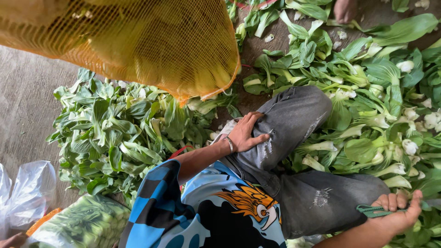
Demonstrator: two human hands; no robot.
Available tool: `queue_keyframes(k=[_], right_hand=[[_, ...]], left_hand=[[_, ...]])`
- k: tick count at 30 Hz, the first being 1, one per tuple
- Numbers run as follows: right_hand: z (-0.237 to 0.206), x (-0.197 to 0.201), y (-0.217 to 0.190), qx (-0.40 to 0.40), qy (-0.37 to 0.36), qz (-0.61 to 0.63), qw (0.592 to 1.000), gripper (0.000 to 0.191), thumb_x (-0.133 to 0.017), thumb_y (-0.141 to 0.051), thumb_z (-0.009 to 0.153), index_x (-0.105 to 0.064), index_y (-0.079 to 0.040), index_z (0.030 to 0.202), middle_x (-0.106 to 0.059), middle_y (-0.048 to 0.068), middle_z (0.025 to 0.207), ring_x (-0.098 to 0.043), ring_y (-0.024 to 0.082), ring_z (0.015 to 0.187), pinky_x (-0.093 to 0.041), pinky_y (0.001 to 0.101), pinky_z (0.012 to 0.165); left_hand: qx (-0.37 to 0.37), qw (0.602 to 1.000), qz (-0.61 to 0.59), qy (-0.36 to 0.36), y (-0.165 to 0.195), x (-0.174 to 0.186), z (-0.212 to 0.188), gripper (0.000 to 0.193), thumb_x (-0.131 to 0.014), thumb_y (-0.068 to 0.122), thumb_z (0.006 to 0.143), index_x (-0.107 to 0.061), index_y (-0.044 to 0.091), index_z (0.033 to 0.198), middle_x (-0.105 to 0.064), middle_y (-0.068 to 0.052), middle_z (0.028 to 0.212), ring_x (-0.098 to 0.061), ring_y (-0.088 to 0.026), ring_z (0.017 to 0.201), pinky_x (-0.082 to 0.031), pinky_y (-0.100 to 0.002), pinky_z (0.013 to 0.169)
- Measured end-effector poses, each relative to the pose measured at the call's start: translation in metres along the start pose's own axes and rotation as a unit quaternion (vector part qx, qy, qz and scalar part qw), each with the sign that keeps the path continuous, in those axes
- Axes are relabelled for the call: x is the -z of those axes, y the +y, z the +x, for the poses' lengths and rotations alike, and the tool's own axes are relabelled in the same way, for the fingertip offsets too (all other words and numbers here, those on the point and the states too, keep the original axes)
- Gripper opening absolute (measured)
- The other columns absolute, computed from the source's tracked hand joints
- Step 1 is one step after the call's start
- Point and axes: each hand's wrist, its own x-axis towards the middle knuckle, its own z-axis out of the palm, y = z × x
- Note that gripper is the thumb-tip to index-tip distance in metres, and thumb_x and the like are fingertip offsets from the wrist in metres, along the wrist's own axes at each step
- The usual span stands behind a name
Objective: The person sits on a floor covered with piles of bok choy and uses a small knife to trim the root ends off the leafy vegetables one at a time. Trimmed vegetables are tossed onto a finished pile and some are placed into a plastic bag.
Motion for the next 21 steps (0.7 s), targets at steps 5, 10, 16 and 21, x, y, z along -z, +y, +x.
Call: queue_keyframes(k=[5,10,16,21], right_hand=[[-0.003,-0.001,0.002,0.012,0.010,0.020,1.000,0.019,-0.058,-0.027,0.119,-0.060,-0.018,0.136,-0.040,-0.005,0.078,-0.034,0.005,0.059,-0.032,0.0184,0.053],[-0.004,-0.003,0.003,0.008,-0.006,0.033,0.999,0.019,-0.056,-0.026,0.120,-0.060,-0.019,0.137,-0.040,-0.006,0.078,-0.034,0.005,0.059,-0.032,0.0179,0.055],[-0.006,-0.005,-0.001,-0.010,0.004,0.027,1.000,0.013,-0.059,-0.027,0.117,-0.062,-0.021,0.127,-0.039,-0.007,0.074,-0.033,0.004,0.058,-0.030,0.0175,0.053],[-0.008,-0.004,-0.003,0.002,0.019,0.011,1.000,0.012,-0.062,-0.027,0.118,-0.063,-0.020,0.127,-0.038,-0.007,0.073,-0.032,0.004,0.057,-0.029,0.0175,0.052]], left_hand=[[-0.014,0.999,0.015,0.028,-0.017,-0.005,0.002,0.071,-0.055,0.054,0.099,-0.048,0.000,0.144,-0.051,-0.020,0.144,-0.052,-0.039,0.135,-0.041,-0.048,0.115],[0.055,0.947,0.219,0.227,-0.063,0.001,0.035,0.056,-0.065,0.037,0.096,-0.051,0.005,0.140,-0.052,-0.019,0.142,-0.049,-0.037,0.133,-0.038,-0.048,0.115],[0.133,0.864,0.349,0.338,-0.107,0.055,0.084,0.065,-0.072,0.036,0.092,-0.048,0.008,0.146,-0.050,-0.016,0.146,-0.048,-0.038,0.133,-0.038,-0.050,0.111],[0.165,0.921,0.269,0.227,-0.103,0.055,0.125,0.068,-0.072,0.040,0.092,-0.050,0.006,0.146,-0.052,-0.016,0.143,-0.051,-0.038,0.130,-0.046,-0.050,0.102]])
